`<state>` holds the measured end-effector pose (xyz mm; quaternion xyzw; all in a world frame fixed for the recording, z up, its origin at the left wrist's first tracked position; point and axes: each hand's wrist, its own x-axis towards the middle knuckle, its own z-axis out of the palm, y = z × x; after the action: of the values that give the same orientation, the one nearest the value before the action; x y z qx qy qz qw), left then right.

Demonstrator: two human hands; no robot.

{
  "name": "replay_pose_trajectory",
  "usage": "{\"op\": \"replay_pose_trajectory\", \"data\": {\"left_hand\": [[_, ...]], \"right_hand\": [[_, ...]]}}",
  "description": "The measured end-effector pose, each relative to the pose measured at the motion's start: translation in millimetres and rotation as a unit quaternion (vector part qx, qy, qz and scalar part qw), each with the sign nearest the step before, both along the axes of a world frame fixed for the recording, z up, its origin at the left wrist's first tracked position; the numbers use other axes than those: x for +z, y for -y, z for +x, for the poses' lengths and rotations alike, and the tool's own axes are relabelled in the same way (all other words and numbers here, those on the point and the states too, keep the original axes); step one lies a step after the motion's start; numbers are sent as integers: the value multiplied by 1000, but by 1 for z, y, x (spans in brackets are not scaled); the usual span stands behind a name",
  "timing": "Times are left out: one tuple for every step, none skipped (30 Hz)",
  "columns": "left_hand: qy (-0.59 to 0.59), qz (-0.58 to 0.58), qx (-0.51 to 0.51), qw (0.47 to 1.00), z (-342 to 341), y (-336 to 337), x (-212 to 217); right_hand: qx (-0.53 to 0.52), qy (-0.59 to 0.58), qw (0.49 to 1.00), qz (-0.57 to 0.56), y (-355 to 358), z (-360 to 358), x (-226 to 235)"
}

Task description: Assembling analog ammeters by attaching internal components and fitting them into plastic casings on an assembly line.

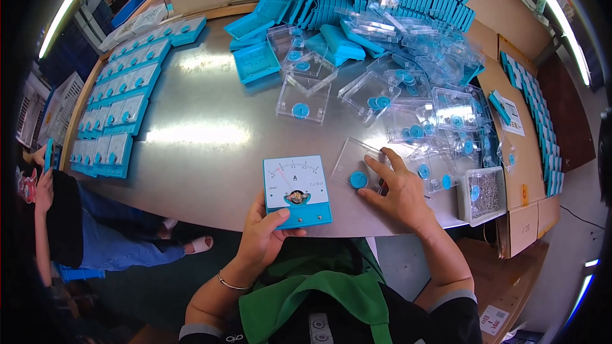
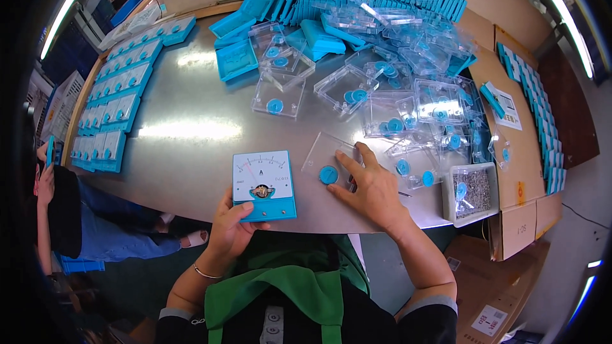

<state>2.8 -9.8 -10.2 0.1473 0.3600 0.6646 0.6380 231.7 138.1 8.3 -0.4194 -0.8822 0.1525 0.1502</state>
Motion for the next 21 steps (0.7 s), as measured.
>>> {"op": "replay_pose_trajectory", "data": {"left_hand": [[-2, 2, 1, 1000, 1, 0, 0], [-11, 0, -1, 1000, 2, 1, 1], [-20, -3, -2, 1000, 2, 0, 1], [-22, -1, 3, 1000, 2, 0, 1], [-11, 7, -6, 1000, 1, -1, 1], [-1, 15, -15, 1000, 1, -1, 1], [-2, 13, -8, 1000, 2, -2, 2], [21, 14, -24, 999, 3, -3, 3], [44, 16, -41, 998, 3, -4, 3], [45, 16, -41, 998, 5, -6, 5], [95, 16, -59, 994, 6, -8, 8], [145, 15, -77, 986, 7, -9, 9], [146, 15, -75, 986, 7, -10, 10], [155, 13, -88, 984, 7, -11, 10], [165, 12, -101, 981, 6, -10, 10], [167, 12, -99, 981, 6, -10, 8], [181, 17, -103, 978, 5, -10, 5], [195, 21, -108, 975, 4, -9, 4], [197, 21, -107, 974, 4, -9, 3], [208, 20, -108, 972, 3, -8, 2], [220, 19, -110, 969, 3, -8, 2]], "right_hand": [[1, -2, 1000, 2, 0, 0, 0], [-8, -28, 999, -18, 0, -1, 0], [-15, -52, 998, -38, 0, -2, 1], [-10, -54, 998, -37, -2, -2, 4], [-18, -94, 994, -52, -3, 0, 9], [-26, -134, 988, -69, -4, 0, 16], [-24, -170, 980, -102, -6, -2, 26], [-20, -171, 979, -107, -6, -8, 35], [22, -178, 971, -158, -6, -17, 43], [60, -183, 960, -204, -6, -22, 51], [87, -191, 950, -232, -5, -30, 54], [85, -189, 950, -232, -4, -37, 54], [115, -182, 948, -235, -3, -44, 55], [145, -175, 945, -237, -2, -48, 55], [150, -166, 948, -229, -3, -50, 50], [151, -164, 947, -229, -3, -51, 47], [153, -164, 946, -235, -3, -52, 46], [154, -164, 944, -241, -3, -53, 45], [155, -162, 944, -242, -4, -54, 45], [156, -166, 940, -253, -4, -55, 44], [158, -169, 936, -264, -5, -56, 44]]}}
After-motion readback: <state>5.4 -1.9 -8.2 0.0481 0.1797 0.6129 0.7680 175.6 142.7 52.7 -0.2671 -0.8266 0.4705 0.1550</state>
